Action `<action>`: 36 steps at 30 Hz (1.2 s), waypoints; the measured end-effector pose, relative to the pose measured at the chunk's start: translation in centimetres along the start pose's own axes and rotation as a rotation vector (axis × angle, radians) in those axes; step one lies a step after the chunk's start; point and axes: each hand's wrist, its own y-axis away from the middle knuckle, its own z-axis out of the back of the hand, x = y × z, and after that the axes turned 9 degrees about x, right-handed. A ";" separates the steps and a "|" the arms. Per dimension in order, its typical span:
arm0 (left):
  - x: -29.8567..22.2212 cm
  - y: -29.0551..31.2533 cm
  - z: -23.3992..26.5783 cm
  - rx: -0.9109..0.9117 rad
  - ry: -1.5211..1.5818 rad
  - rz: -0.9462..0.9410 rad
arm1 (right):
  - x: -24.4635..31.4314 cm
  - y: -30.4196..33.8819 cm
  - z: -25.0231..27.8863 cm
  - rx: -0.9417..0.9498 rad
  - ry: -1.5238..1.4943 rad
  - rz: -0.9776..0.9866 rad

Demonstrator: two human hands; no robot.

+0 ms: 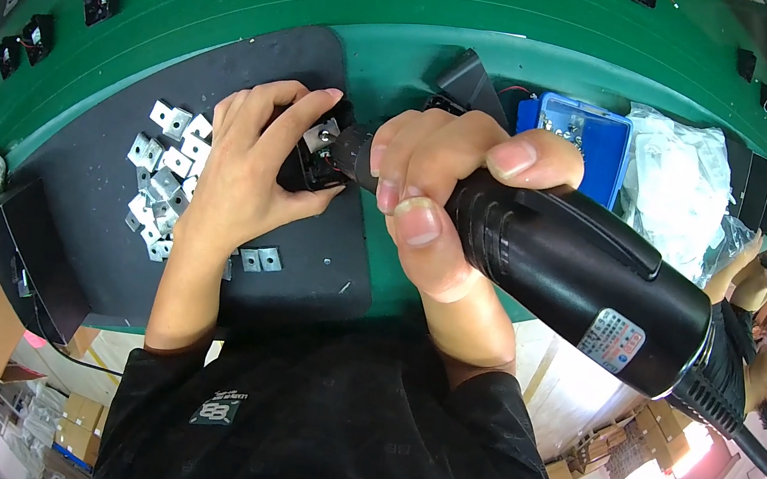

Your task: The person assembles electronic components into a housing with screws using an electric screwdriver.

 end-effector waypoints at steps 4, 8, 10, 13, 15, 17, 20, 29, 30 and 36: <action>0.1 0.0 0.0 0.005 0.002 -0.001 | 0.0 0.0 -0.2 -0.021 -0.012 -0.006; 0.2 0.0 0.0 0.004 0.006 -0.002 | 0.0 0.1 -0.1 -0.027 -0.020 -0.019; 0.1 0.0 0.0 0.020 0.014 -0.001 | -0.1 0.0 -0.1 -0.041 -0.016 -0.023; 0.3 0.0 0.2 0.023 0.037 -0.024 | -0.8 -0.3 0.4 -0.023 -0.026 0.004; 0.3 0.0 0.3 0.022 0.040 -0.028 | -1.6 -0.5 1.1 0.093 -0.109 0.075; 0.3 0.1 0.4 0.020 0.042 -0.031 | -2.0 -0.8 1.3 0.117 -0.124 0.082; 0.4 0.1 0.4 0.007 0.065 -0.038 | -2.5 -1.1 1.8 0.201 -0.205 0.118; 0.4 -0.4 0.2 0.031 0.086 -0.087 | -2.9 -2.1 3.4 0.479 -0.214 0.222; 0.5 -0.2 0.4 0.023 0.073 -0.078 | -2.3 -1.7 2.4 0.373 -0.248 0.129; 0.3 -0.1 0.2 0.006 0.035 -0.072 | -1.5 -2.1 2.0 0.243 -0.215 0.130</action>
